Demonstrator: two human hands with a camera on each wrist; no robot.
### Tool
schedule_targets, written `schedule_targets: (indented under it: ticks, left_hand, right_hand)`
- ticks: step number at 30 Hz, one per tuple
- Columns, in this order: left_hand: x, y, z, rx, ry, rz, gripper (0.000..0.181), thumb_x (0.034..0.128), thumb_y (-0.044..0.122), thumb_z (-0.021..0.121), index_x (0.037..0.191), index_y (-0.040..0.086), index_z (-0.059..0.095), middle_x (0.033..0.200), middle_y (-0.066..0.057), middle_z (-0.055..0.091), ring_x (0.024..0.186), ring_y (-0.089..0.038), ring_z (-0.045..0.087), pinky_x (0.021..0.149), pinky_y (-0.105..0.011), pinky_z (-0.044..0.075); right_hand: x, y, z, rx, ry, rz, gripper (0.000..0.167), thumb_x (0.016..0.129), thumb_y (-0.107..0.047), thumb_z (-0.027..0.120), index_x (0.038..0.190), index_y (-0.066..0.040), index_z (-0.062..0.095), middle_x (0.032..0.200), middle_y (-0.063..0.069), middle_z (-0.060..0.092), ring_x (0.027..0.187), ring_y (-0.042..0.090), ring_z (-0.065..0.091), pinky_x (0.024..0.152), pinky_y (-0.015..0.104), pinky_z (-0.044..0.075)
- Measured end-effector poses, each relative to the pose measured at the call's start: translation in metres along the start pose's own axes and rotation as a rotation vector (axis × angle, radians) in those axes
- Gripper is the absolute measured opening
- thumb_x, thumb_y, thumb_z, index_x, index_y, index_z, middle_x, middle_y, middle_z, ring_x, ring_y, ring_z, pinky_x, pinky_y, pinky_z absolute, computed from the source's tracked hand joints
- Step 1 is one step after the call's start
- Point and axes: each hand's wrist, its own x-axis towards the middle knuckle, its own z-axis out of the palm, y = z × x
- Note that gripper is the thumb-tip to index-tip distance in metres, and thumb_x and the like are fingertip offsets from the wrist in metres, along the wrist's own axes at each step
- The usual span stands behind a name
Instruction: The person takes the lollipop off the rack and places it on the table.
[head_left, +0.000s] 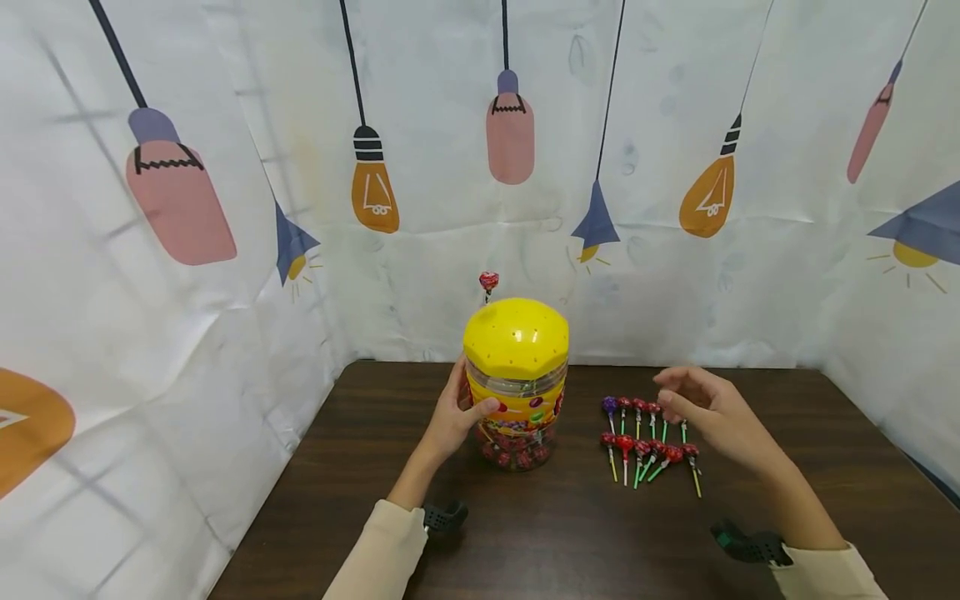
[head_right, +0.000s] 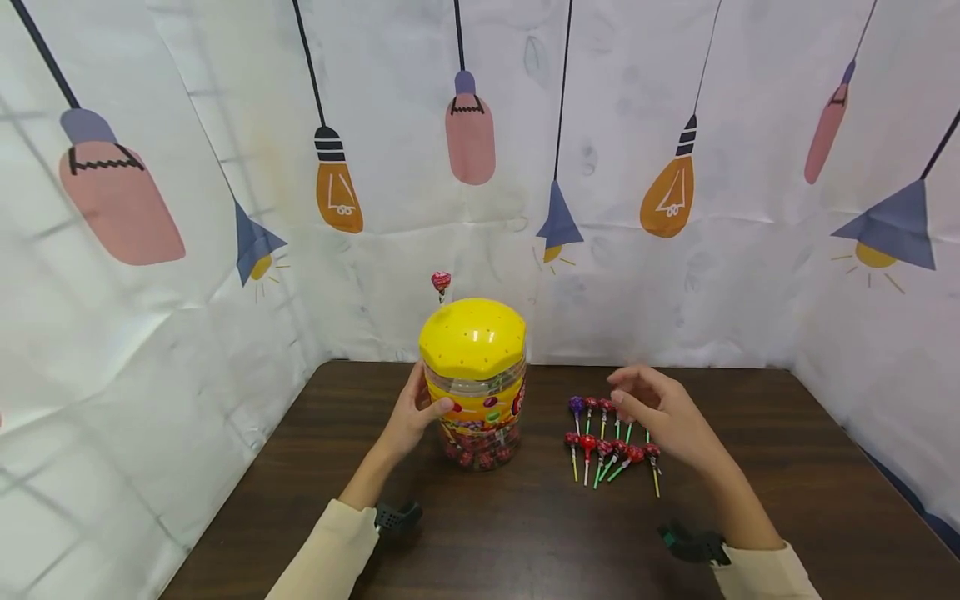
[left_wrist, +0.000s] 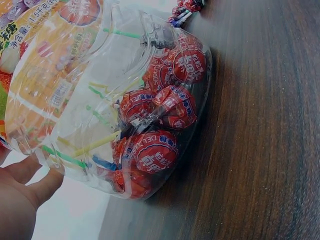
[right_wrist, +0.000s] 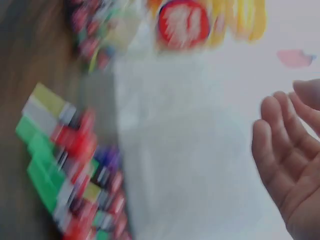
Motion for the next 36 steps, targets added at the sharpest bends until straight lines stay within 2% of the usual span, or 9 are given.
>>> schedule_targets:
  ticks: [4,9,12,16,19,26,36]
  left_hand:
    - [0.001,-0.001,0.000,0.000,-0.007,0.007,0.087,0.0980,0.034,0.070,0.163,0.039,0.012,0.157,-0.006,0.042,0.140,-0.029,0.049,0.115,-0.057,0.043]
    - [0.000,-0.003,0.000,-0.007,-0.009,0.015,0.089,0.0968,0.040,0.070,0.163,0.040,0.012,0.157,-0.006,0.042,0.140,-0.032,0.048,0.114,-0.058,0.043]
    - [0.000,-0.002,0.001,-0.012,-0.011,0.017,0.088,0.0971,0.040,0.070,0.163,0.040,0.012,0.157,-0.007,0.042,0.140,-0.031,0.049,0.114,-0.056,0.044]
    - [0.001,-0.001,0.001,-0.018,-0.009,0.006,0.088,0.0977,0.037,0.070,0.163,0.040,0.012,0.157,-0.006,0.042,0.140,-0.029,0.049,0.114,-0.052,0.045]
    - [0.001,-0.001,0.000,-0.020,-0.004,-0.009,0.087,0.0976,0.037,0.070,0.163,0.041,0.013,0.157,-0.006,0.041,0.141,-0.031,0.048,0.115,-0.055,0.043]
    - [-0.001,0.001,0.001,-0.007,-0.001,-0.017,0.086,0.0983,0.037,0.069,0.163,0.039,0.012,0.159,-0.007,0.039,0.142,-0.033,0.046,0.116,-0.059,0.040]
    - [-0.001,0.004,0.002,-0.001,0.006,-0.033,0.087,0.0967,0.042,0.070,0.162,0.042,0.013,0.161,-0.005,0.038,0.143,-0.033,0.045,0.117,-0.060,0.038]
  right_hand:
    - [0.027,-0.034,0.020,0.059,0.079,-0.098,0.023,0.103,-0.009,0.059,0.127,-0.007,0.062,0.099,0.002,0.067,0.083,0.017,0.069,0.073,0.027,0.060]
    - [0.064,-0.074,0.043,0.153,0.130,-0.216,0.027,0.100,-0.004,0.062,0.127,-0.004,0.062,0.104,0.003,0.068,0.088,0.017,0.070,0.079,0.027,0.061]
    - [0.086,-0.094,0.057,0.197,0.135,-0.245,0.031,0.098,-0.004,0.065,0.128,-0.005,0.061,0.109,0.010,0.069,0.095,0.016,0.070,0.084,0.027,0.061]
    - [0.114,-0.112,0.071,0.222,0.118,-0.234,0.035,0.098,-0.010,0.068,0.132,-0.007,0.060,0.116,0.019,0.067,0.102,0.019,0.070,0.090,0.027,0.060]
    - [0.133,-0.118,0.077,0.236,0.104,-0.219,0.037,0.098,-0.015,0.068,0.134,-0.010,0.060,0.119,0.021,0.066,0.102,0.024,0.070,0.091,0.028,0.060]
    - [0.166,-0.120,0.089,0.312,0.057,-0.199,0.038,0.099,-0.015,0.068,0.135,-0.008,0.060,0.121,0.022,0.065,0.104,0.028,0.069,0.089,0.032,0.061]
    - [0.186,-0.125,0.100,0.280,-0.027,-0.157,0.038,0.100,-0.019,0.067,0.137,-0.013,0.061,0.125,0.014,0.066,0.107,0.028,0.069,0.090,0.039,0.061]
